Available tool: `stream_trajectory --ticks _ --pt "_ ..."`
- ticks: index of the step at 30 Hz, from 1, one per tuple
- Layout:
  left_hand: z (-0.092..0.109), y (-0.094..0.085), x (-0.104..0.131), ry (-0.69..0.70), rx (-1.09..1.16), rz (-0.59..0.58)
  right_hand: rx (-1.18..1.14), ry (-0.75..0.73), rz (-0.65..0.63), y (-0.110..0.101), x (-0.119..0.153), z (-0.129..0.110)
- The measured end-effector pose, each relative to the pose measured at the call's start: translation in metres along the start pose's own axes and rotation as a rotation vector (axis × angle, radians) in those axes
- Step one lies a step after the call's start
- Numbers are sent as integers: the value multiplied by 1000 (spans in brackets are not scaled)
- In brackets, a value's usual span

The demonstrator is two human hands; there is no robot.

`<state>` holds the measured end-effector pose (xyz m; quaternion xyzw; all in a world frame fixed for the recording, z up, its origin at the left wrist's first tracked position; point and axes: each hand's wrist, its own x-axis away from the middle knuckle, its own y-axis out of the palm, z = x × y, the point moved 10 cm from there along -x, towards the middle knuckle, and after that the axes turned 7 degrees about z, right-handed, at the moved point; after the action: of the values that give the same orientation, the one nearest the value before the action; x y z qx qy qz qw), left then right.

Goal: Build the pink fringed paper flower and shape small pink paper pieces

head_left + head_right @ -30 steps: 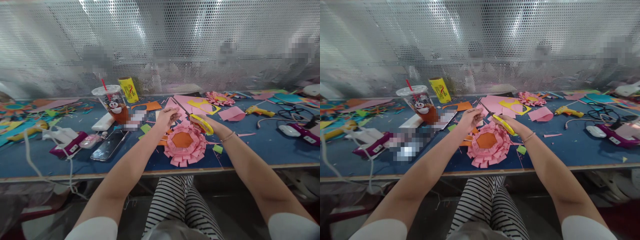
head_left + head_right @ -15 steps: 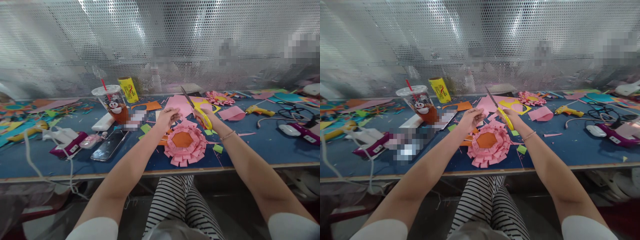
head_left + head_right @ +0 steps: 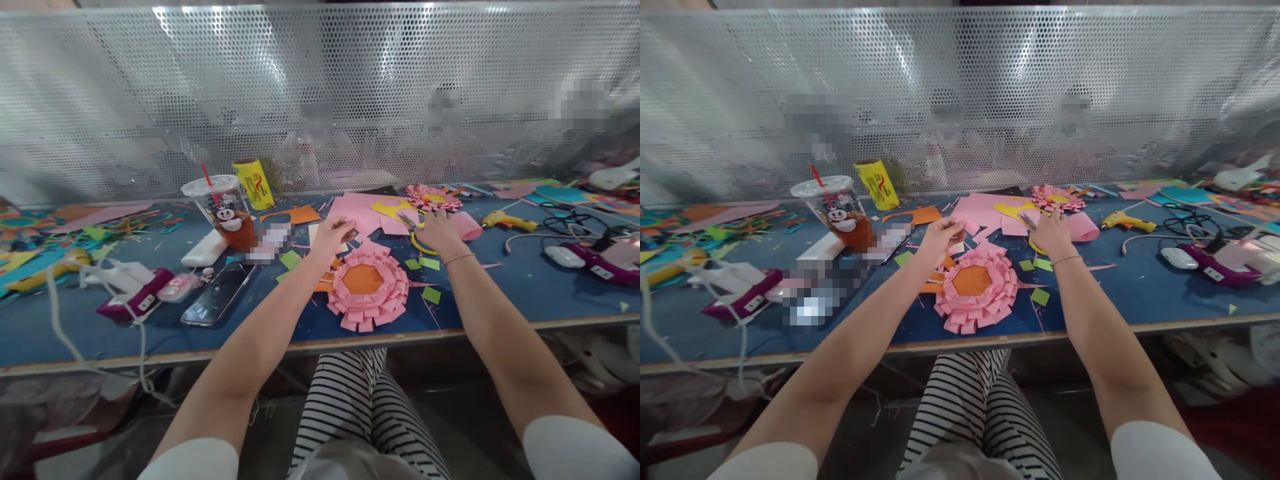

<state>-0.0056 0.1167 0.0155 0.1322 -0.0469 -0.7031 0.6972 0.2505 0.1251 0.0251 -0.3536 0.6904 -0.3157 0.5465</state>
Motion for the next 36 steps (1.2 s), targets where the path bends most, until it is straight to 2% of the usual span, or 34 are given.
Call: stream_trajectory --ticks 2,5,7,9,13,20,24,27,30,33,36 --pt "1 4 1 31 -21 -22 -306 -118 19 -5 3 -31" --pt "0 10 4 54 -71 -52 -774 -243 -121 -5 16 -80" --pt "0 14 6 63 -121 -81 -903 -285 -176 -6 25 -101" --pt "-1 16 7 74 -152 -93 -976 -278 -231 -2 32 -112" --pt "-4 12 6 69 -106 -53 -1054 -174 -303 7 36 -111" --pt "-11 19 9 8 -32 -92 -1030 -98 -208 3 32 -104" --pt "-9 20 10 12 -35 -90 -1054 -90 -223 4 35 -108" --pt "-9 19 9 22 -26 -88 -1139 -76 -296 8 39 -112" --pt "-10 19 8 31 -28 -105 -1306 14 -360 14 42 -113" --pt "-11 17 7 36 -50 -93 -1425 125 -363 16 42 -110" --pt "-13 14 6 21 -74 -61 -1431 169 -370 16 43 -111"
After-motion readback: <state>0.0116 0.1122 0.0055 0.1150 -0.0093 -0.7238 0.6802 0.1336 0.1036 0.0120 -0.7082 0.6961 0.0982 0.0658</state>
